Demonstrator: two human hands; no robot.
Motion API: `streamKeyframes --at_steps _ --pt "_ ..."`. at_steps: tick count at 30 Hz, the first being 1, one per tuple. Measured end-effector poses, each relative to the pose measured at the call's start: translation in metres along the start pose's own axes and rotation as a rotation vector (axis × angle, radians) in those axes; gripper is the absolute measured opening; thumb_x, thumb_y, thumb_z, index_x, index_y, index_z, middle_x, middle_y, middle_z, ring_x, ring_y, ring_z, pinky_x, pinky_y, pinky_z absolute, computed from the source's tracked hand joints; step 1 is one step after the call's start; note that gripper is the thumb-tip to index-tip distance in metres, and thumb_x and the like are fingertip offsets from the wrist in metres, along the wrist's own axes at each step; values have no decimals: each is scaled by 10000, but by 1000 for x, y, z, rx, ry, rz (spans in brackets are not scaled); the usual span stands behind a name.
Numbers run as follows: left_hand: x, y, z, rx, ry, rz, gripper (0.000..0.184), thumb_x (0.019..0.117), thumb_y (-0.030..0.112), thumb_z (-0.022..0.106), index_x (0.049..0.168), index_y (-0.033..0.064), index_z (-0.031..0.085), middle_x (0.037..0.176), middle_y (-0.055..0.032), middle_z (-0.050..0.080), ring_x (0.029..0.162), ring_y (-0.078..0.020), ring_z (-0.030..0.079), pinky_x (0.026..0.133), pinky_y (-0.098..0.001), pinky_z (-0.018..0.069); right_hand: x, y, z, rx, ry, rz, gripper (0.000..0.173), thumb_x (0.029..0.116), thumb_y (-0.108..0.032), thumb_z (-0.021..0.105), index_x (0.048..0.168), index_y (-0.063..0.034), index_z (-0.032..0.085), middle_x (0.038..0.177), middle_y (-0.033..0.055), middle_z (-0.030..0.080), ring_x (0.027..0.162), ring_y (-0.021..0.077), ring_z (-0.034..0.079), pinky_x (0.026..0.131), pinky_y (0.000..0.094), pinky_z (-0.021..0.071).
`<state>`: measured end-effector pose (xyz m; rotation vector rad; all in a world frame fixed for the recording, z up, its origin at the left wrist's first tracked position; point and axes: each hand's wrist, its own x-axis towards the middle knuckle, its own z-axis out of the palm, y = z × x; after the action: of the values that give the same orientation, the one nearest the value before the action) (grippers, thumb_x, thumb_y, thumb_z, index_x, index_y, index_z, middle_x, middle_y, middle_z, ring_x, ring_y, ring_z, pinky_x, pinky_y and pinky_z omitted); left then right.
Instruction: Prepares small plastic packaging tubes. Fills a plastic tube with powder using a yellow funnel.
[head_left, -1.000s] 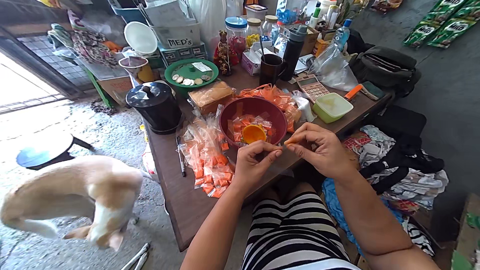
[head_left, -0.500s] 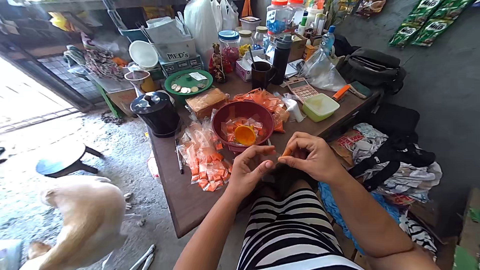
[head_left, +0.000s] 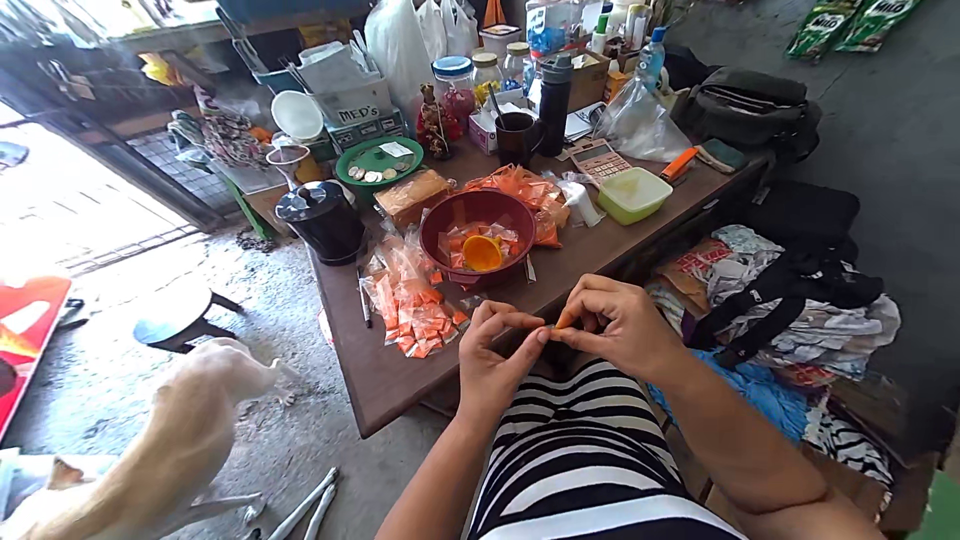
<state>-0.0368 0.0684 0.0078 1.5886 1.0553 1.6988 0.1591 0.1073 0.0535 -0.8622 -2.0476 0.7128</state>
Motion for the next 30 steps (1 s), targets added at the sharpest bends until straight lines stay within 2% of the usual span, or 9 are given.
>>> streamKeyframes --at_steps 3,5,8,11,20,30 --pt "-4 -1 6 -32 29 -20 134 864 296 809 866 169 764 908 78 653 937 -29 610 857 -206 510 -6 0 0 -46 17 -12 198 907 -308 754 905 -110 759 855 -42 652 651 -44 497 594 131 422" --pt "-9 -2 10 -2 91 12 150 859 300 814 825 195 713 901 92 637 933 -24 603 849 -199 504 -9 2 -2 -65 30 -8 201 913 -318 752 897 -118 760 851 -43 651 646 -37 501 590 137 426" --pt "-15 3 14 23 75 78 106 900 276 780 878 176 752 895 89 608 891 3 585 796 -151 499 -12 6 -4 -68 44 -5 199 914 -318 748 891 -121 759 840 -45 644 639 -31 496 587 146 424" --pt "-18 4 18 16 39 35 94 922 189 749 945 104 781 919 50 650 906 -27 618 825 -179 529 -16 9 -4 -61 30 0 191 911 -309 748 896 -118 758 841 -44 642 643 -27 501 594 149 429" --pt "-16 3 23 -64 2 -117 81 898 160 758 918 85 785 887 45 663 874 -42 629 796 -191 537 -19 13 -7 -101 1 -47 174 912 -286 740 899 -114 759 848 -16 662 636 10 521 596 190 446" --pt "-12 -3 26 -55 -20 -152 45 890 130 742 868 92 752 865 54 652 860 -34 623 791 -195 532 -20 19 -2 -96 11 -43 156 908 -272 745 899 -119 771 865 -7 687 643 26 543 604 209 462"
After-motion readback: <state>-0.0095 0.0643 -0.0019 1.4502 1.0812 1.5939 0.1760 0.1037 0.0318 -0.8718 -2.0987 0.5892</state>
